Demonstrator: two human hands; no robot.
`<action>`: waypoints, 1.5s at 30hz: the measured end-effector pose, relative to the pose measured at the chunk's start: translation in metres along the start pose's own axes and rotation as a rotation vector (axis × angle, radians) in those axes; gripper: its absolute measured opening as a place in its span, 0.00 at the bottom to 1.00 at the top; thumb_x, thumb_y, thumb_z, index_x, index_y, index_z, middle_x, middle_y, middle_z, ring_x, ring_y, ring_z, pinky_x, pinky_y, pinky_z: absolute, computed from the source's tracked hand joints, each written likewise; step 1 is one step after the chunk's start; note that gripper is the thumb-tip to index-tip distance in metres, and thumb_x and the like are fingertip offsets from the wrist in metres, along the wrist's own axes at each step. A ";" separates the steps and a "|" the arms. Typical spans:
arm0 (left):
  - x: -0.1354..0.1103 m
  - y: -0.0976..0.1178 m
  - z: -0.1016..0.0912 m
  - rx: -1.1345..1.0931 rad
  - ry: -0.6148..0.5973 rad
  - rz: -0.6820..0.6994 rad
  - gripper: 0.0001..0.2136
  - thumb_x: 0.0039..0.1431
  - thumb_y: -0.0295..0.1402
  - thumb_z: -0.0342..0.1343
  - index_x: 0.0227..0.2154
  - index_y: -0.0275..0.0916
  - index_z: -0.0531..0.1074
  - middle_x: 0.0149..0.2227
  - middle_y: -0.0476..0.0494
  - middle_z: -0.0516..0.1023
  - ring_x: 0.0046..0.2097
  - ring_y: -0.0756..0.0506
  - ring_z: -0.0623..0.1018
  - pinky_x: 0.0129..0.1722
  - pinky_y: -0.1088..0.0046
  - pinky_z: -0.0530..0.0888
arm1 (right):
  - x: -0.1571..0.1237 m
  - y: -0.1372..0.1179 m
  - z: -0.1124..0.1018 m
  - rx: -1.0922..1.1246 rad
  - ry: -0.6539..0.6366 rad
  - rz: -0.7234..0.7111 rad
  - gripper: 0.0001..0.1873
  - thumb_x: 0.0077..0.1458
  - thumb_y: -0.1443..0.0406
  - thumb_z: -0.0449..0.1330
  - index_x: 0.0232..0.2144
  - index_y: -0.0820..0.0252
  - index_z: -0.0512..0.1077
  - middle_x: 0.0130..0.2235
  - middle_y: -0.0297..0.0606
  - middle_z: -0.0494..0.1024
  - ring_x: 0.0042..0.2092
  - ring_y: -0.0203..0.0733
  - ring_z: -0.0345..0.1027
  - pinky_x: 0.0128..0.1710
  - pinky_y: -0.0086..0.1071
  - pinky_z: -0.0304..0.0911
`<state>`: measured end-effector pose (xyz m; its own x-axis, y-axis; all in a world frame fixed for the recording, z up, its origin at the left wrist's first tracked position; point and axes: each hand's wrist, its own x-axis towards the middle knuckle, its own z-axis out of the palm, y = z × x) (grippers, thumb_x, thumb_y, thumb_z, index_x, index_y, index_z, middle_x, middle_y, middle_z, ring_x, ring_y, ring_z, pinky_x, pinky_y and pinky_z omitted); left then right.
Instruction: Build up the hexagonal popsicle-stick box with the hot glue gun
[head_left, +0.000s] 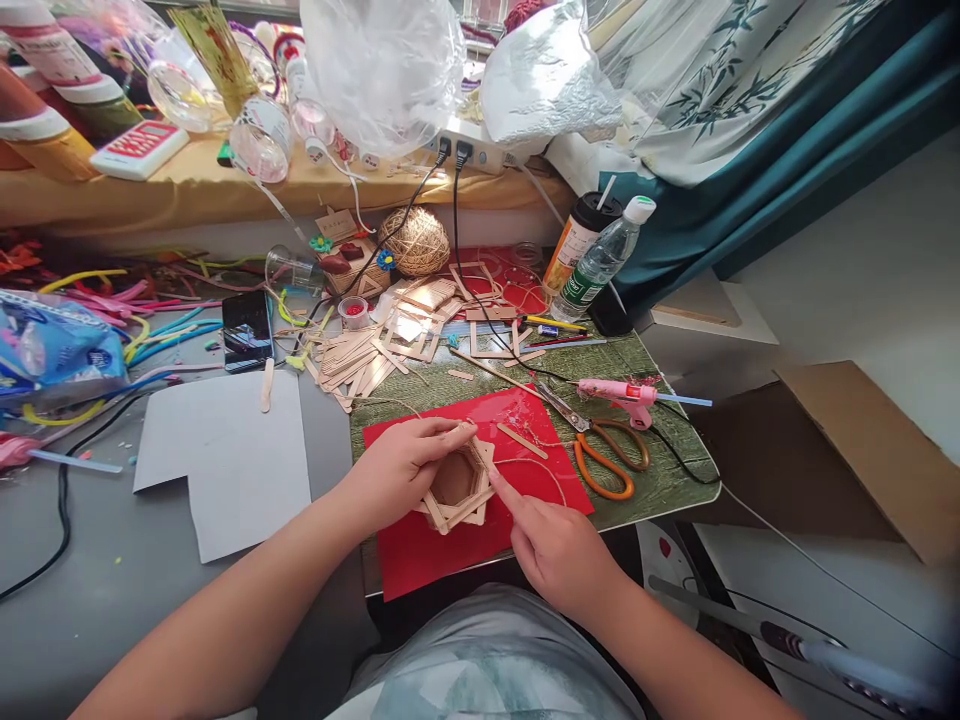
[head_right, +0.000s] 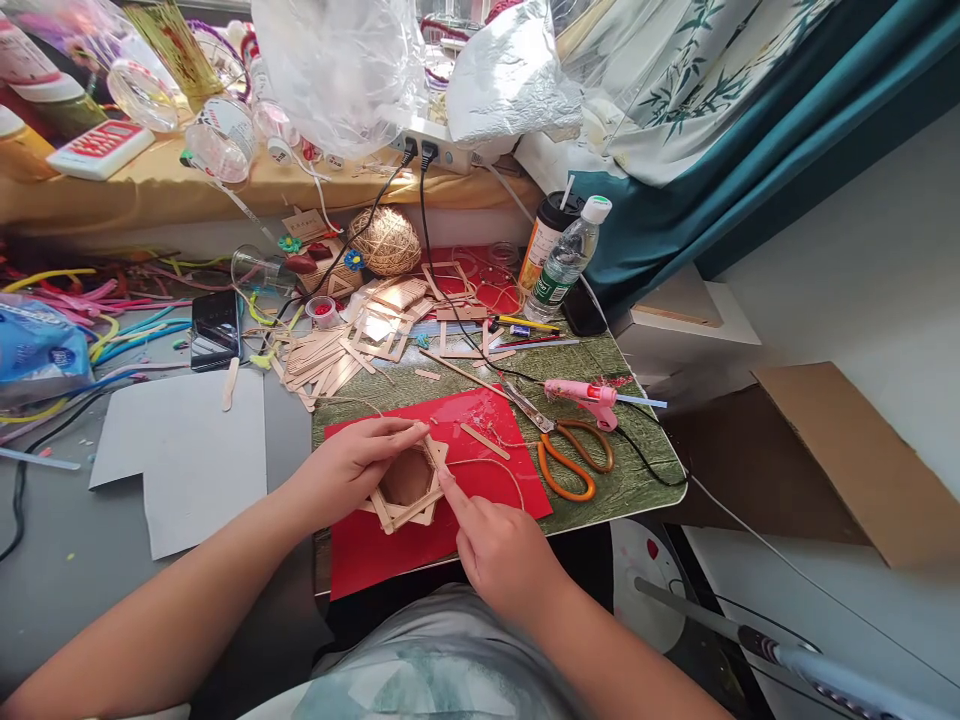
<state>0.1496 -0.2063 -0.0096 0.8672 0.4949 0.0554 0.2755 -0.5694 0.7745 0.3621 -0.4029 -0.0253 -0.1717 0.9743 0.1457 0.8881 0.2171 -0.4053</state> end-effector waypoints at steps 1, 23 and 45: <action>0.000 0.000 0.000 -0.019 -0.009 0.000 0.26 0.72 0.27 0.44 0.66 0.55 0.73 0.65 0.46 0.76 0.61 0.42 0.78 0.62 0.65 0.75 | 0.001 0.000 -0.001 -0.015 -0.004 0.001 0.41 0.68 0.73 0.48 0.78 0.57 0.43 0.32 0.36 0.77 0.30 0.44 0.73 0.32 0.36 0.70; -0.001 0.002 -0.001 -0.007 0.001 -0.022 0.28 0.67 0.23 0.46 0.63 0.55 0.76 0.64 0.47 0.77 0.62 0.43 0.78 0.62 0.67 0.76 | 0.004 0.000 -0.002 0.057 -0.044 0.070 0.40 0.66 0.74 0.48 0.77 0.54 0.48 0.35 0.37 0.81 0.32 0.45 0.76 0.33 0.35 0.72; 0.001 -0.005 0.002 -0.243 0.113 -0.197 0.19 0.74 0.36 0.49 0.58 0.55 0.80 0.63 0.48 0.77 0.61 0.42 0.79 0.65 0.66 0.74 | -0.002 -0.001 0.005 0.254 0.305 0.040 0.27 0.71 0.72 0.52 0.68 0.54 0.62 0.45 0.43 0.86 0.38 0.46 0.83 0.40 0.39 0.79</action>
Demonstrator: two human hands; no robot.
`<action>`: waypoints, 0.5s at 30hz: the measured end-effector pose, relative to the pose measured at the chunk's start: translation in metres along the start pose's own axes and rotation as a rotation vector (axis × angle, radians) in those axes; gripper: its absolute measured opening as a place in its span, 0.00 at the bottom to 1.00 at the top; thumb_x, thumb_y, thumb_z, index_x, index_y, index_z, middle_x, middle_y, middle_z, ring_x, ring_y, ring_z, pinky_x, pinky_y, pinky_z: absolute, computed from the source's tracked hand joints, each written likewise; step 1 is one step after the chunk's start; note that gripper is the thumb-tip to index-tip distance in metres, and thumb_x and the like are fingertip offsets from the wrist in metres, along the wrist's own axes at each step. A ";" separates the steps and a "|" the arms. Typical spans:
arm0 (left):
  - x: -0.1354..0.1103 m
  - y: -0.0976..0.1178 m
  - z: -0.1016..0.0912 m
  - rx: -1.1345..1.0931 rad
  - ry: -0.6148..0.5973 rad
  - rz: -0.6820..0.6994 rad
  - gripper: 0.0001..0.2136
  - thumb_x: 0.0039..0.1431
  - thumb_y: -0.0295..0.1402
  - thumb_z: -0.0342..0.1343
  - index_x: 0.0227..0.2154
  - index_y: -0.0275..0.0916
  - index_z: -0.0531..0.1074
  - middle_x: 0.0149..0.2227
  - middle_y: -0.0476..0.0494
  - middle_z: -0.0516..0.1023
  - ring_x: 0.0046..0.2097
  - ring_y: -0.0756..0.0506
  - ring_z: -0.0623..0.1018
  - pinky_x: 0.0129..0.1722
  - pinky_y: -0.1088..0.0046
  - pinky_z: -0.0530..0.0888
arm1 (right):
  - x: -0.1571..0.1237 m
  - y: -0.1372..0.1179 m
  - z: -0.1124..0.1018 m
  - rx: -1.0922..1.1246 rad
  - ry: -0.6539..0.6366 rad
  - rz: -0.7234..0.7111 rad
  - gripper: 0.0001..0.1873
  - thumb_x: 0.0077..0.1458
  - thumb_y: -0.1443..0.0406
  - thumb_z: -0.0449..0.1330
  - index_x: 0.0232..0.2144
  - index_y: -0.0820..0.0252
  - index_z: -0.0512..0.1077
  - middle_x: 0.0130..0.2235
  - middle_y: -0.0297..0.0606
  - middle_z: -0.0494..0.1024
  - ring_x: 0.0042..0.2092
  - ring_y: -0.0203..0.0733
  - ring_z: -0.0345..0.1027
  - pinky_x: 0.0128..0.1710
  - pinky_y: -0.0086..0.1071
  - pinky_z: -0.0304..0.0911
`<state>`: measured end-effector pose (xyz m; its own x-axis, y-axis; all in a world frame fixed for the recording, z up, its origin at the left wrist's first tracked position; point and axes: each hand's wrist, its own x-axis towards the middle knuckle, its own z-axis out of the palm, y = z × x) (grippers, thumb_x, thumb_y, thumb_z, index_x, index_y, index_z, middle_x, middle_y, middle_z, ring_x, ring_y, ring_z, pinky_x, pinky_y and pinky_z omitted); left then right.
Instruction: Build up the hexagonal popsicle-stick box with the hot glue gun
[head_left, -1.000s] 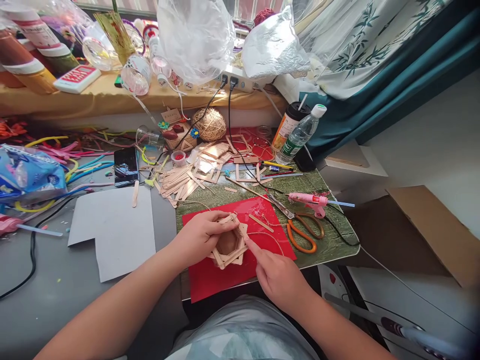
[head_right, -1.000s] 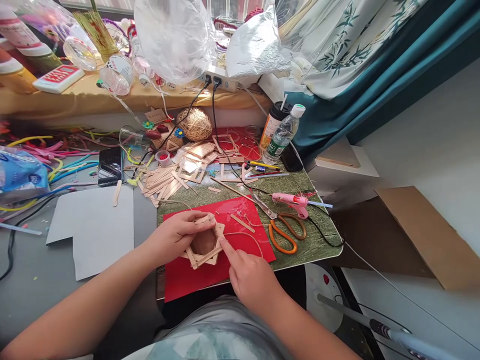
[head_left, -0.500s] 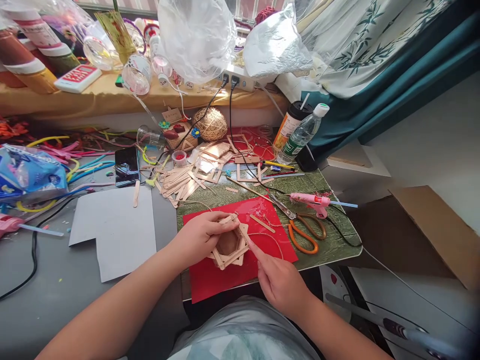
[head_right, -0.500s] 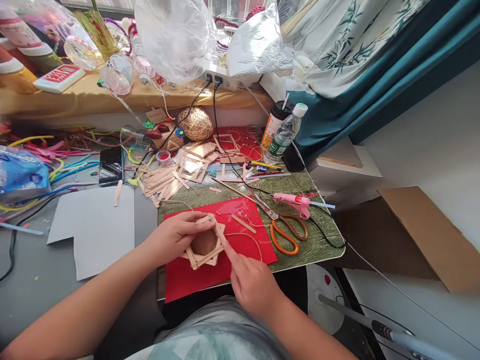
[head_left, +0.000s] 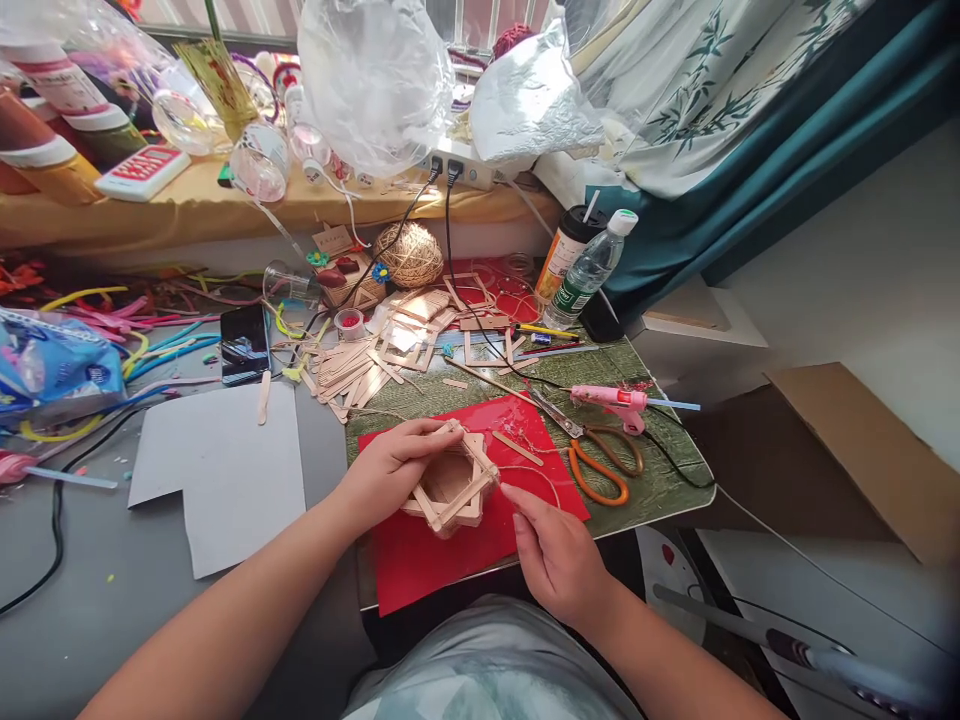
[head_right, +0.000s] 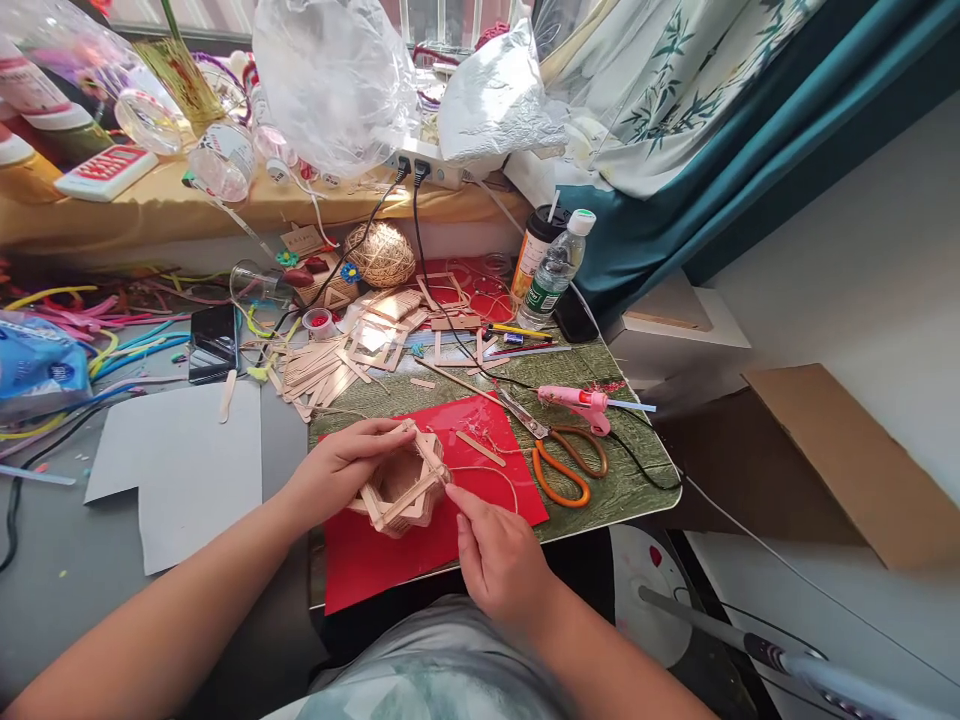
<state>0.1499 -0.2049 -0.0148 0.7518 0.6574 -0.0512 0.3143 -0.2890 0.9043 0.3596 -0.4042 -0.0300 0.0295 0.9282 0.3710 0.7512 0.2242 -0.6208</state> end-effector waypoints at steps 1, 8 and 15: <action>0.001 -0.001 -0.001 -0.026 0.032 -0.016 0.18 0.73 0.37 0.51 0.57 0.54 0.81 0.63 0.47 0.78 0.61 0.42 0.79 0.65 0.65 0.74 | 0.004 0.000 -0.001 0.011 0.019 0.011 0.24 0.71 0.71 0.53 0.66 0.54 0.65 0.46 0.43 0.86 0.40 0.46 0.84 0.41 0.39 0.79; 0.006 -0.004 -0.008 -0.299 0.088 -0.100 0.17 0.67 0.39 0.60 0.56 0.46 0.83 0.63 0.43 0.79 0.65 0.38 0.76 0.68 0.60 0.72 | 0.029 -0.003 -0.010 0.096 0.078 0.041 0.16 0.71 0.70 0.56 0.57 0.53 0.71 0.46 0.40 0.86 0.44 0.44 0.83 0.46 0.37 0.78; 0.007 -0.015 -0.005 -0.712 0.110 -0.354 0.28 0.60 0.42 0.69 0.62 0.42 0.77 0.61 0.36 0.80 0.60 0.34 0.81 0.58 0.59 0.79 | 0.036 -0.005 -0.009 0.181 0.104 0.096 0.14 0.71 0.69 0.55 0.55 0.52 0.72 0.45 0.41 0.85 0.44 0.45 0.82 0.42 0.36 0.77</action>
<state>0.1473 -0.1929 -0.0270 0.6040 0.7022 -0.3769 0.0502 0.4384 0.8974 0.3628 -0.3749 -0.0069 0.1705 0.9142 0.3676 0.6112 0.1945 -0.7672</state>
